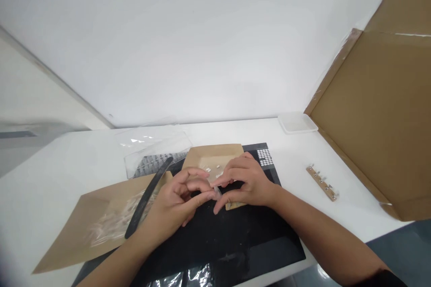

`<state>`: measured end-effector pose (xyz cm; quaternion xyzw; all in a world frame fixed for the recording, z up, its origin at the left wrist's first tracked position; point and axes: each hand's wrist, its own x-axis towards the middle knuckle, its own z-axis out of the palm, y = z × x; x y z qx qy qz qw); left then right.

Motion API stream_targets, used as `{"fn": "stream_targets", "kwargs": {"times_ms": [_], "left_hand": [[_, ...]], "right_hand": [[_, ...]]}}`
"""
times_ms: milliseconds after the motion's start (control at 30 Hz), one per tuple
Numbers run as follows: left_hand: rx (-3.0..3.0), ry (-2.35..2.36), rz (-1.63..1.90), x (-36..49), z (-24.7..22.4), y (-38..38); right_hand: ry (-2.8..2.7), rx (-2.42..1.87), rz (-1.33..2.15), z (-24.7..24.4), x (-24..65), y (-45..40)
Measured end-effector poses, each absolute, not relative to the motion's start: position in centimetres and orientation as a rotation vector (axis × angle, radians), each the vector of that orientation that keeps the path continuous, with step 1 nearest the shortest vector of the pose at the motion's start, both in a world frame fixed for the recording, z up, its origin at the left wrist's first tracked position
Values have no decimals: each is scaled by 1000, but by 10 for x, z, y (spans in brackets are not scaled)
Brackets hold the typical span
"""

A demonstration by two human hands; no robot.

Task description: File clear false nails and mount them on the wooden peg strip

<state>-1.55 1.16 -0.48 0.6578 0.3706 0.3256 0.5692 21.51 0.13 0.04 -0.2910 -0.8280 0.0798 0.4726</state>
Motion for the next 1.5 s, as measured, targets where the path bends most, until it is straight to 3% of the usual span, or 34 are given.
{"fn": "stream_targets", "kwargs": {"times_ms": [167, 367, 700, 1500], "left_hand": [[2144, 760, 960, -19, -5, 15], [2440, 523, 1158, -14, -1, 14], [2483, 488, 1140, -13, -5, 14], [2540, 489, 1236, -9, 4, 7]], "right_hand": [[-2021, -814, 180, 7, 239, -11], [-1959, -1081, 195, -25, 273, -46], [-1851, -1320, 188, -54, 279, -67], [-1909, -1404, 342, -55, 278, -61]]}}
